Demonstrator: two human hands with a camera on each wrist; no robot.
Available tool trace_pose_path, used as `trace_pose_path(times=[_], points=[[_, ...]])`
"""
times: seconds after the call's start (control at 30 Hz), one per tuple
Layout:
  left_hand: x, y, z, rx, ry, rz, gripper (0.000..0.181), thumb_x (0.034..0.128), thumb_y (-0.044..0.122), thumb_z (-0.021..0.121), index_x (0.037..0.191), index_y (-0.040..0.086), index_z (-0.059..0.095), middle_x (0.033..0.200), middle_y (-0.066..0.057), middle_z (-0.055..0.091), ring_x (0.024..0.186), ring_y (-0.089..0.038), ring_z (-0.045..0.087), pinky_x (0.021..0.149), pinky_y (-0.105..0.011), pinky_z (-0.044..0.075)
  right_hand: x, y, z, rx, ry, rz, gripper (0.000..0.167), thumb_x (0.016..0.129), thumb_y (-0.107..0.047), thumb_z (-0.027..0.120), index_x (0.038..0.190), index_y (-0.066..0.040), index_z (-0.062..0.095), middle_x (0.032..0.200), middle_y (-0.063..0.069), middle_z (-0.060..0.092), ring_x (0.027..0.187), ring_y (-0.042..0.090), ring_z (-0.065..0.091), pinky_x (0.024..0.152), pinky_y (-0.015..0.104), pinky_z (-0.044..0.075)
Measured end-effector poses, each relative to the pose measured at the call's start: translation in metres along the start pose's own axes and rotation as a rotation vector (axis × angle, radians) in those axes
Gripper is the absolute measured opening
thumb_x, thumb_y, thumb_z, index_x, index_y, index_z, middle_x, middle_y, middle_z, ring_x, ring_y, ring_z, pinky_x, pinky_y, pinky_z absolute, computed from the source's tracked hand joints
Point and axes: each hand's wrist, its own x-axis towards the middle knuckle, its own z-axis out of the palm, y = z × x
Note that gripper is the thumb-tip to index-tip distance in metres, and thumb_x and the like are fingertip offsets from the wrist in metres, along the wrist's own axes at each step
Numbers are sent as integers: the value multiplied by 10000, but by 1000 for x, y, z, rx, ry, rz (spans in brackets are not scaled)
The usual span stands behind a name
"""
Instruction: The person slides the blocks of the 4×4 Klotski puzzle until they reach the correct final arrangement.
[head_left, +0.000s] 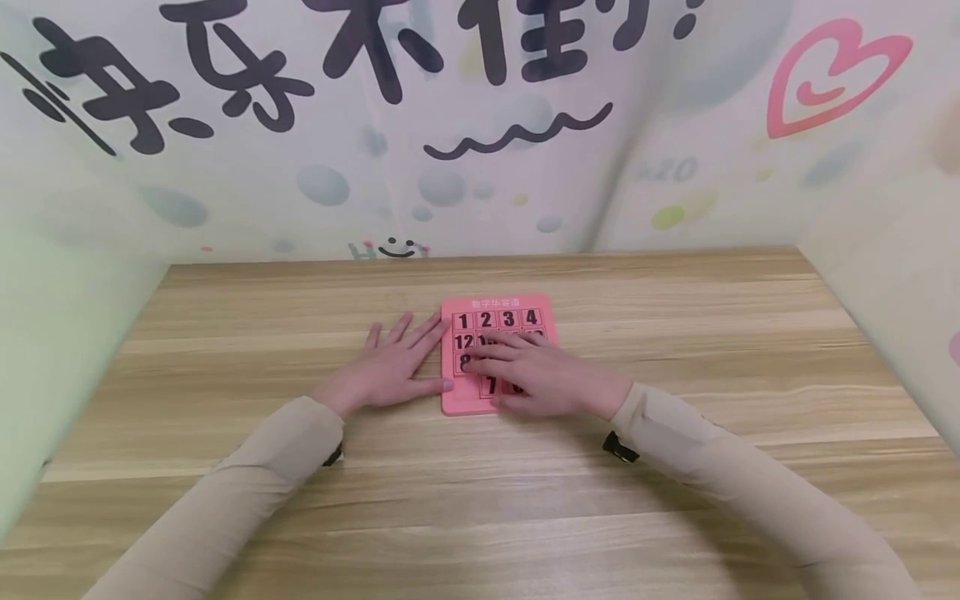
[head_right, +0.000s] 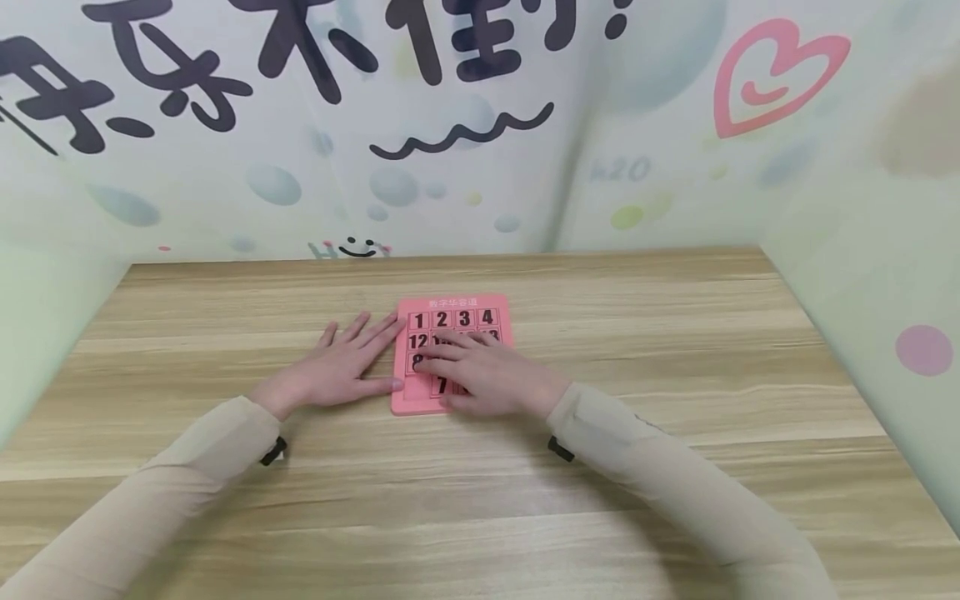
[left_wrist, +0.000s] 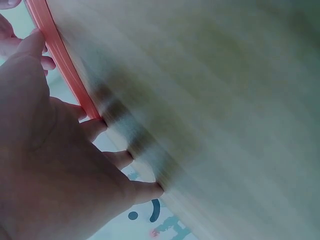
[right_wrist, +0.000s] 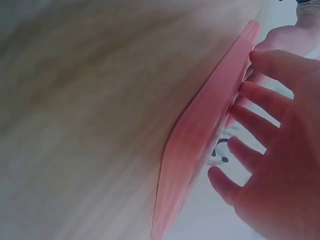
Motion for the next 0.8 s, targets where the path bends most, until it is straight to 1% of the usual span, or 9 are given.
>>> trace_pose_path(times=[0.33,0.57,0.8], points=[[-1,0,0,3,2,-1,877,925,618,483,1569,175,87,1620,-26,10,1446,-386,-30,1079,-671,-39,-6,-6,1,-17,-54,10,545,991,-368,510,1492,-187,398,1544,8,330,1445,284,174,1142,537,130],[-1,0,1,11,3,1,874,926,622,477,1569,175,89,1619,-22,6,1445,-385,-28,1080,-671,-32,-12,-9,3,-49,-37,-21,543,974,-362,535,1478,-195,425,1539,0,343,1440,270,193,1141,533,147],[-1,0,1,7,13,3,872,926,617,481,1570,184,83,1620,-17,7,1446,-384,-23,1081,-669,-33,-15,-10,3,-54,-12,-51,530,966,-349,552,1458,-178,455,1524,13,368,1430,270,221,1143,517,154]])
